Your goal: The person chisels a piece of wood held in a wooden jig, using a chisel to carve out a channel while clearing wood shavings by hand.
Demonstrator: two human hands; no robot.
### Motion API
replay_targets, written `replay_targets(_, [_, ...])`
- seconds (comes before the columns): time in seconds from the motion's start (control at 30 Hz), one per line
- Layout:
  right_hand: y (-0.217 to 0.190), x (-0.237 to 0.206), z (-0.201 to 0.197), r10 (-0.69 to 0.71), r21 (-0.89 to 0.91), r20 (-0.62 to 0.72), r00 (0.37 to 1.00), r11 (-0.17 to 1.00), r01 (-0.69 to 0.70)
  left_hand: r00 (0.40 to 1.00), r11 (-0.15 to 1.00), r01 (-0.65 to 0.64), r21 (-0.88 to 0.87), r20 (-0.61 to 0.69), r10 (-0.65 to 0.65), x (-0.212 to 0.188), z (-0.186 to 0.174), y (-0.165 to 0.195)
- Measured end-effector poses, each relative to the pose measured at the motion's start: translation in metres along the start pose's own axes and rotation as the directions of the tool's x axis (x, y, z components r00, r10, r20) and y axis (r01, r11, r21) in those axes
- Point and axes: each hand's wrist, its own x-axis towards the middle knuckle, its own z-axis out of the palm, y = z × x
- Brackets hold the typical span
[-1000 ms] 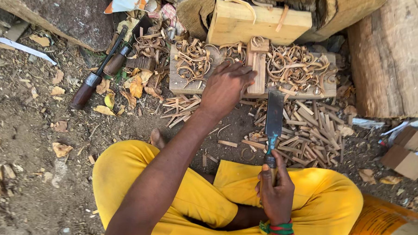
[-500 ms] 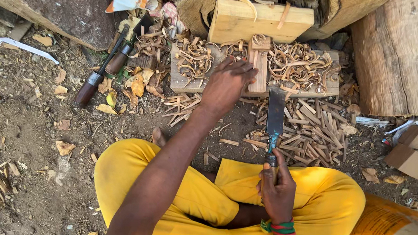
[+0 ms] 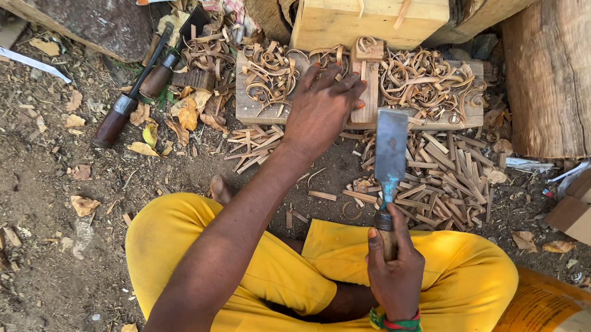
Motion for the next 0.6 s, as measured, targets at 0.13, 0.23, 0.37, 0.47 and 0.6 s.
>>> replay_targets(0.13, [-0.01,0.006,0.002,-0.089,-0.193,0.023,0.996,0.977,0.092,1.0,1.0,0.008,0.025,0.03,-0.009,-0.001,0.002,0.001])
replay_targets(0.23, [-0.015,0.009,0.004,-0.179,-0.227,0.049,0.983,0.956,0.186,0.999,0.999,0.034,0.0,0.021,-0.034,0.0,0.003,0.003])
replay_targets(0.37, [-0.022,0.009,0.0,-0.174,-0.218,0.058,0.983,0.959,0.183,1.0,0.999,0.02,0.037,0.005,-0.02,-0.002,0.004,0.004])
replay_targets(0.47, [-0.026,0.009,-0.003,-0.152,-0.246,0.057,0.987,0.956,0.161,1.0,0.993,0.015,0.115,0.006,-0.016,-0.003,0.004,0.005])
replay_targets(0.6, [-0.029,0.01,-0.002,-0.169,-0.26,0.044,0.985,0.95,0.175,0.999,0.995,0.036,0.091,0.008,-0.037,-0.004,0.005,0.007])
